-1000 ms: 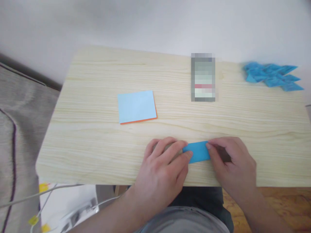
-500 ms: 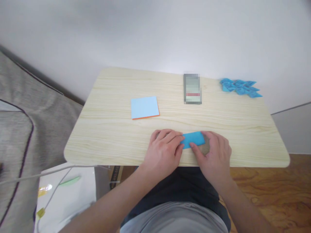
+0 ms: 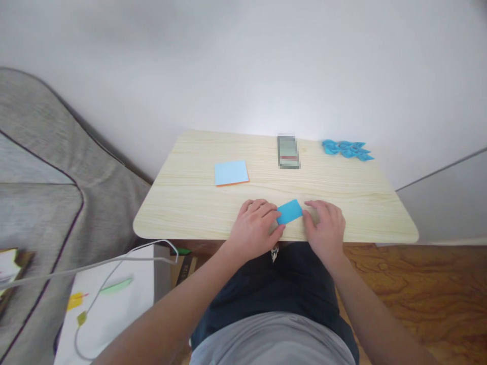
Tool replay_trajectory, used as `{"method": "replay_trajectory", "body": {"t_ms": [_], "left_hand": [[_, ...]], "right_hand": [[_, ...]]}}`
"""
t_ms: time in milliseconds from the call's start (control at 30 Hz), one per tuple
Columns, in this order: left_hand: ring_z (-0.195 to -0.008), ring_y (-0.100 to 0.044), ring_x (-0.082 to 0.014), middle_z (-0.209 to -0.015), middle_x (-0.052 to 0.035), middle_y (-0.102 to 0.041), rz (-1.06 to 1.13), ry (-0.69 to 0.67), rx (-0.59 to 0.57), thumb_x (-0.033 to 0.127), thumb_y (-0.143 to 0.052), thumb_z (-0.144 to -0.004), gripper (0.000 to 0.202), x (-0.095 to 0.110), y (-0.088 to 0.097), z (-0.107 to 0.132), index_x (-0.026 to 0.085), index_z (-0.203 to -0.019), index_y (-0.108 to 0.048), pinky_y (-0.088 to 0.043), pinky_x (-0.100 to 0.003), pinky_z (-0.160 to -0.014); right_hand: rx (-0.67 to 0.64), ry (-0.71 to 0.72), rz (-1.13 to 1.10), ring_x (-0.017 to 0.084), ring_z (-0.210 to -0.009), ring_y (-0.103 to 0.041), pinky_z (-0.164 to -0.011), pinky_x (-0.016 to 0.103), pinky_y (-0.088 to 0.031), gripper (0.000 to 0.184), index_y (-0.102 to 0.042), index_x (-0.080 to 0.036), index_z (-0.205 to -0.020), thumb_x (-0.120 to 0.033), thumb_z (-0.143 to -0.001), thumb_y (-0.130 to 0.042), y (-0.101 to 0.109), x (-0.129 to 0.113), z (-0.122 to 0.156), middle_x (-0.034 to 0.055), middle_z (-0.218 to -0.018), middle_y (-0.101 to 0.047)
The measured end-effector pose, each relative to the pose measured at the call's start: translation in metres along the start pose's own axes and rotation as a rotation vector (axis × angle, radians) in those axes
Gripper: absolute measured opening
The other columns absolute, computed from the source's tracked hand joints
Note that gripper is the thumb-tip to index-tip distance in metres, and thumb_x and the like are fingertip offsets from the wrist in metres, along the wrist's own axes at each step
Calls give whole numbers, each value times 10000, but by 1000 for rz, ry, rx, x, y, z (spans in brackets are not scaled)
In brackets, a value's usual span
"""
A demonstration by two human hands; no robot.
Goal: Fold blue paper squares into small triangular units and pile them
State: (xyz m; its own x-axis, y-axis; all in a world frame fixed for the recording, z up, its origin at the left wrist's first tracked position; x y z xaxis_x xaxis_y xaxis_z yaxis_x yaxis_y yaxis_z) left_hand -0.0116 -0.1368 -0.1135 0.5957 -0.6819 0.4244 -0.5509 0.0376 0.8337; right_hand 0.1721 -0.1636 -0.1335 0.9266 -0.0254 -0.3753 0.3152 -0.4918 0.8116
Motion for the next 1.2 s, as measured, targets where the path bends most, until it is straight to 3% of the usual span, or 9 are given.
{"method": "replay_trajectory", "body": {"t_ms": [167, 300, 533, 667, 767, 933, 1000, 1200], "left_hand": [[-1179, -559, -278, -1185, -63, -693, -10, -124, -79, 398, -686, -886, 300, 22, -2, 15, 243, -1140, -715, -385, -472, -1049], [-1111, -578, -245, -1108, -61, -696, -38, -178, -81, 300, -650, -909, 241, 30, -4, 22, 256, -1133, -725, -396, -437, -993], [-1041, -581, -218, -968, -37, -718, -20, -149, -14, 282, -573, -974, 189, 35, -8, 25, 260, -953, -759, -388, -420, -956], [-1018, -584, -221, -925, -43, -722, -13, -94, 13, 242, -565, -966, 183, 38, -7, 19, 241, -919, -742, -388, -427, -950], [-991, -592, -218, -903, -50, -723, 2, -74, 28, 228, -560, -964, 180, 41, -7, 13, 222, -899, -727, -394, -429, -946], [-1043, -591, -235, -1010, -39, -736, 84, -3, -27, 248, -630, -911, 126, 29, -11, 4, 238, -1002, -717, -413, -435, -961], [-1093, -581, -244, -1099, -28, -732, 110, 56, -52, 222, -688, -855, 217, 17, -12, 1, 255, -1067, -715, -415, -437, -979], [-1133, -572, -231, -1123, 16, -731, 143, 146, -106, 252, -674, -903, 84, -2, -16, -9, 278, -958, -732, -395, -440, -1007]], "right_hand": [[-69, 85, -91, 291, -1125, -567, -990, 466, -416, 224, -714, -245, -1127, -273, -940, -595, -8, -5, -9, 88, -1136, -703], [-75, 171, -223, 278, -1071, -597, -971, 462, -451, 173, -725, -217, -1036, -268, -950, -584, -7, -18, -12, 94, -1065, -717], [-116, 284, -395, 240, -1053, -616, -962, 446, -506, 222, -719, -229, -1033, -169, -946, -523, 10, -34, 1, 74, -1044, -706], [-208, 368, -403, 256, -1092, -599, -978, 480, -500, 283, -730, -249, -1056, -116, -846, -594, 14, -45, 20, 63, -1087, -695], [-256, 389, -398, 257, -1083, -606, -974, 486, -500, 228, -725, -242, -1058, -154, -861, -648, 10, -47, 27, 62, -1100, -707], [-283, 349, -438, 239, -1056, -629, -976, 473, -495, 172, -725, -257, -1025, -160, -926, -623, 2, -37, 20, 43, -1070, -734], [-303, 320, -447, 233, -1059, -632, -985, 465, -488, 171, -724, -268, -1027, -164, -933, -627, 0, -33, 16, 31, -1063, -741], [-373, 215, -449, 239, -1044, -618, -949, 444, -496, 103, -715, -257, -1018, -265, -972, -623, -5, -27, 6, 50, -1054, -714]]}}
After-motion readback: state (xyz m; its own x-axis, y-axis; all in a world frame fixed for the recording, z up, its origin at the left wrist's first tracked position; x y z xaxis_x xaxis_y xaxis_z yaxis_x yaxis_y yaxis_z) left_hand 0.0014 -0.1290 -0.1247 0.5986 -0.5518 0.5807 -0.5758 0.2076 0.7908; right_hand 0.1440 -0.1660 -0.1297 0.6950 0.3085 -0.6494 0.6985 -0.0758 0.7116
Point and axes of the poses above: each hand's wrist, its own z-axis away from the middle knuckle, its own y-axis out of the back of the hand, x = y × z, the point moved 10 cm from there along -z, towards the middle knuckle
